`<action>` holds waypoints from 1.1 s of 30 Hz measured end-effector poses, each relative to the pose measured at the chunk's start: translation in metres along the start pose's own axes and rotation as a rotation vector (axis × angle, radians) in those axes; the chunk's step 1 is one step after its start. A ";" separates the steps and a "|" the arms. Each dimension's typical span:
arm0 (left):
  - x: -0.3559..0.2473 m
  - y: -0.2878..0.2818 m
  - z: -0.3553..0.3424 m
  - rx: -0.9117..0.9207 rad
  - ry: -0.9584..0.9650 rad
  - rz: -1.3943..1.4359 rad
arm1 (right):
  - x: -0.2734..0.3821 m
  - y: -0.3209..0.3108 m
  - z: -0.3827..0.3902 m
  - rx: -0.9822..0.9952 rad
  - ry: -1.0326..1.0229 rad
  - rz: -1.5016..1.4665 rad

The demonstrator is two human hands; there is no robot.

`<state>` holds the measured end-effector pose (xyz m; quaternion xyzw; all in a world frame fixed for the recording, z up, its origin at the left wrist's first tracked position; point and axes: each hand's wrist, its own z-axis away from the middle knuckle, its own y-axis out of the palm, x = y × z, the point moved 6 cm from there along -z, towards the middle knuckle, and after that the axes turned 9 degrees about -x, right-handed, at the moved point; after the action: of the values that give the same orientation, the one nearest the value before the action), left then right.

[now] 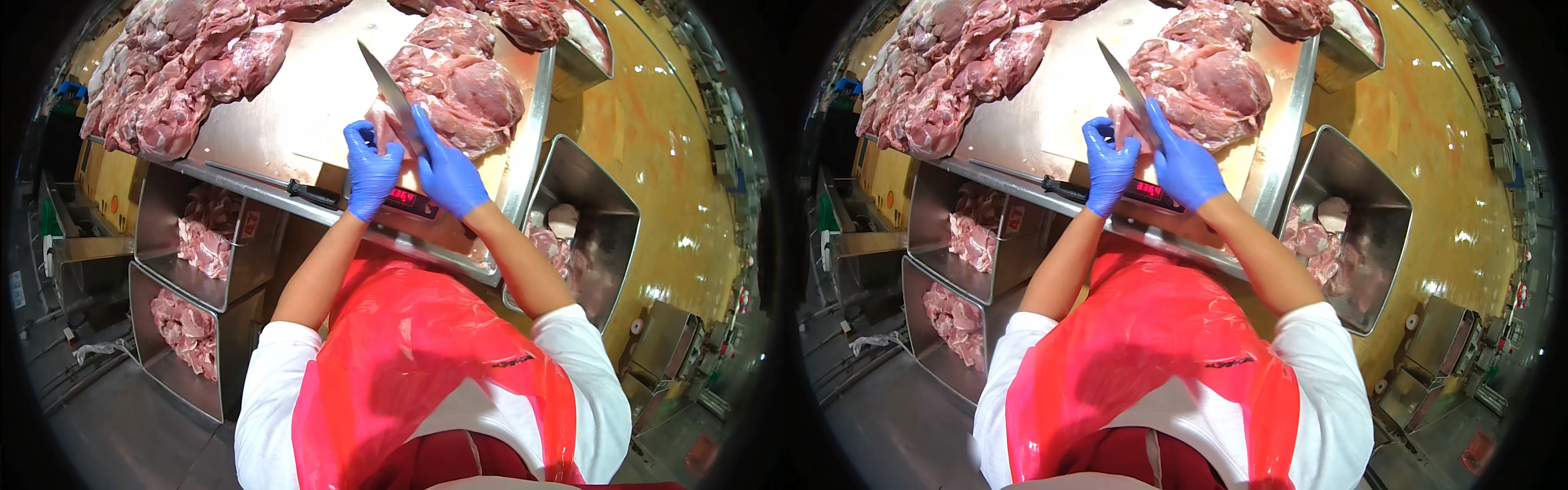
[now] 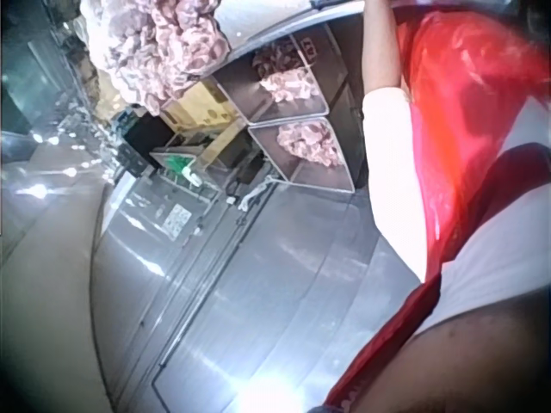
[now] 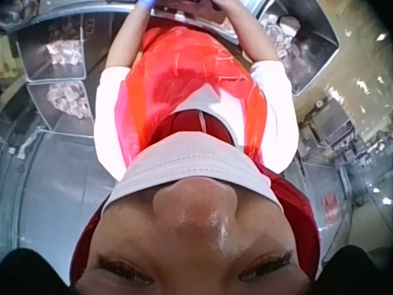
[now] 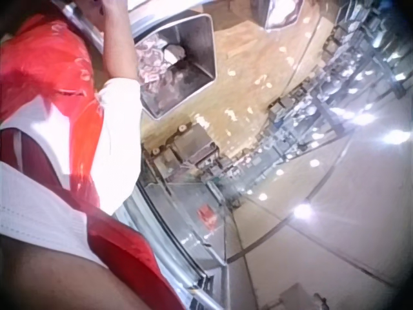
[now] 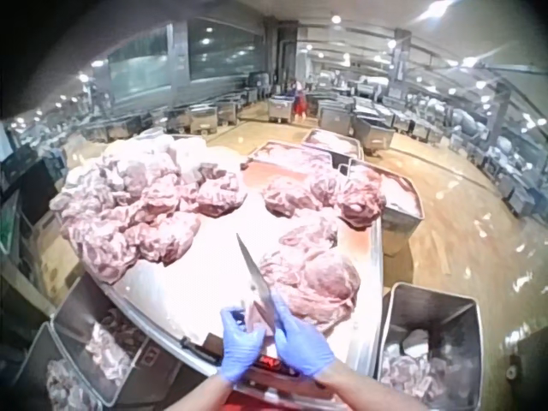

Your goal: The person cuts large pieces of raw meat on a cutting board using a knife, trims fat, and places the trimmed pieces into a metal bin. The person also weighs the meat on a digital scale and moves pieces between the board and the bin.

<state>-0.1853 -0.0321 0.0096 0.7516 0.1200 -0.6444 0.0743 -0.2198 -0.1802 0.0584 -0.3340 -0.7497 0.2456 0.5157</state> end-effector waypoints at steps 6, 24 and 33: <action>-0.006 0.004 -0.004 -0.032 0.134 -0.099 | 0.003 -0.024 0.044 0.396 0.128 0.279; 0.009 -0.042 -0.097 0.327 0.198 -0.336 | 0.051 0.016 -0.041 -0.089 0.378 -0.134; 0.016 -0.025 -0.143 0.582 0.201 -0.452 | 0.048 0.030 0.011 0.409 0.568 0.334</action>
<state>-0.0538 0.0313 0.0172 0.7554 0.1013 -0.5745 -0.2983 -0.2346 -0.1241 0.0625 -0.3964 -0.4479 0.3684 0.7117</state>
